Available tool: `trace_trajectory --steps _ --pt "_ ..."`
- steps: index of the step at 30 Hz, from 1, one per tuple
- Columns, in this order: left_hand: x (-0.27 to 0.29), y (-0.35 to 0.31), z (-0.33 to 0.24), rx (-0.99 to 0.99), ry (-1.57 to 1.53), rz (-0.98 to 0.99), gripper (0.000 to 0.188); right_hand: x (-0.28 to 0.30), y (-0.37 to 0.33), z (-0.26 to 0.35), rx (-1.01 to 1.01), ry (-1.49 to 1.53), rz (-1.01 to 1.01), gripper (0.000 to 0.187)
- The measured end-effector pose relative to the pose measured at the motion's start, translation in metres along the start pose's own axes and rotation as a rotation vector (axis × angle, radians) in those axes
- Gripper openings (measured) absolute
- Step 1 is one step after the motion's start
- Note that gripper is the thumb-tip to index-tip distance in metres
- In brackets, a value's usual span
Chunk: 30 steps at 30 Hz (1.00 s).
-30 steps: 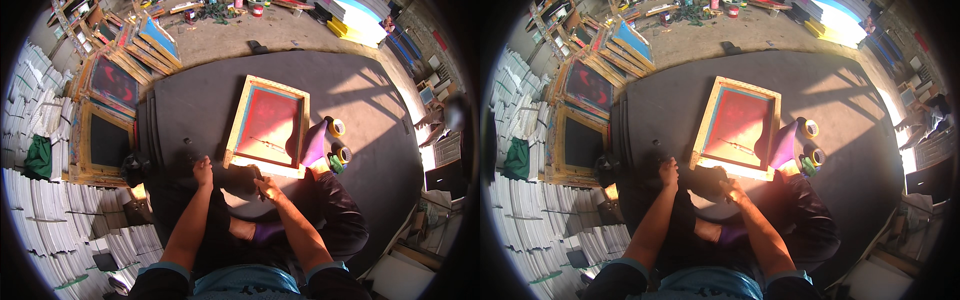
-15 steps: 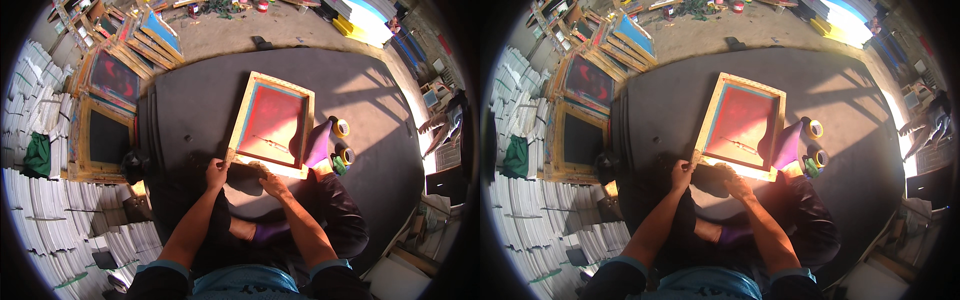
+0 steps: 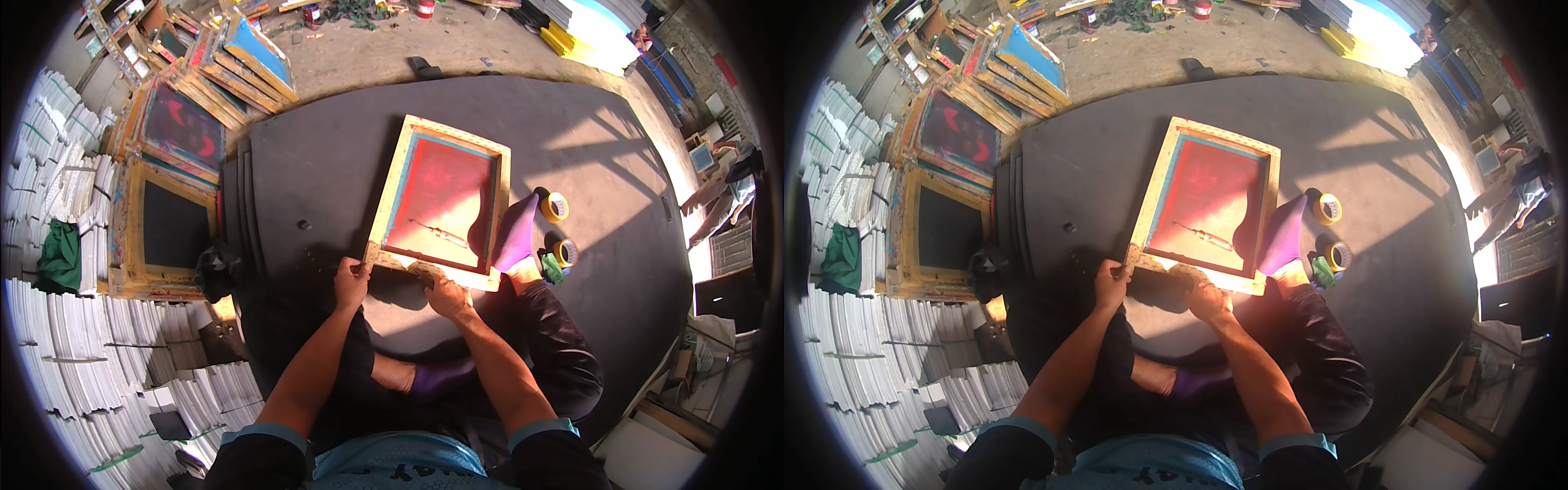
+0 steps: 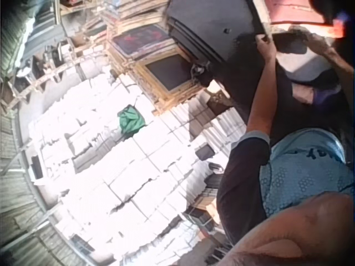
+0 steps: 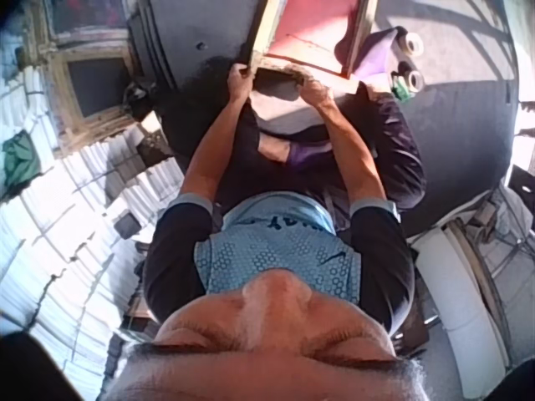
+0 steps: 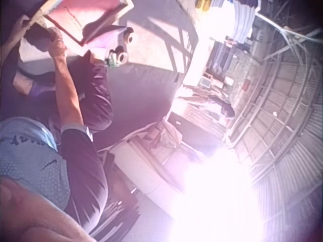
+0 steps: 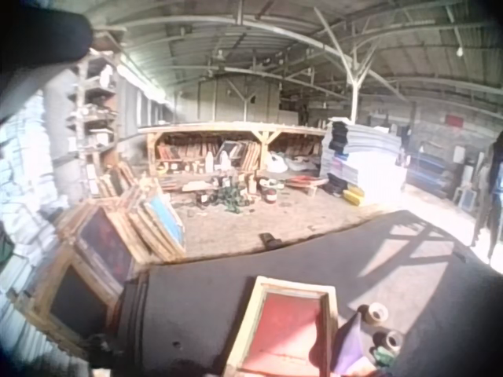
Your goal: The person sits cross-legged on the floor and uses a small metal scraper to remove dried red material from the edges of a wooden screen-printing frame. The person repeatedly scrapes along the frame's perimeter, lifting off flakes of residue.
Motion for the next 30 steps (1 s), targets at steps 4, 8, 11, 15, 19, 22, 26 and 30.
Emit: trace_trajectory --steps 4,8,11,15,19,22,26,30 --pt "0.000 -0.001 0.003 -0.021 -0.038 -0.003 0.018 0.007 -0.005 0.006 -0.037 -0.054 0.082 0.053" --pt "0.001 -0.002 0.001 -0.034 -0.016 0.000 0.018 -0.001 -0.004 0.000 -0.054 -0.039 0.054 0.048" --pt "0.002 -0.003 0.001 -0.009 0.000 0.012 0.018 -0.018 0.001 -0.012 0.030 0.103 -0.185 0.043" --pt "0.002 -0.002 0.005 -0.013 -0.004 0.013 0.018 -0.040 0.012 -0.022 0.081 0.116 -0.255 0.039" --pt "0.004 0.000 0.005 0.003 -0.021 0.016 0.017 -0.038 0.010 -0.021 0.149 0.202 -0.283 0.037" --pt "0.001 0.000 0.008 0.010 -0.080 0.024 0.018 -0.041 0.018 -0.026 0.127 0.171 -0.174 0.041" --pt "0.006 0.003 0.013 -0.072 -0.051 0.026 0.020 -0.025 0.005 -0.018 0.190 0.297 -0.280 0.036" --pt "0.002 0.001 0.012 -0.027 -0.016 0.019 0.021 -0.015 -0.002 -0.017 0.153 0.213 -0.164 0.045"
Point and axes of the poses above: each hand's wrist, its own y-axis towards the middle knuckle, its own x-axis out of the back of the hand, z = x × y, the point moved 5 cm from there along y, towards the middle knuckle, and after that the axes turned 4 degrees about -x, right-handed, at the moved point
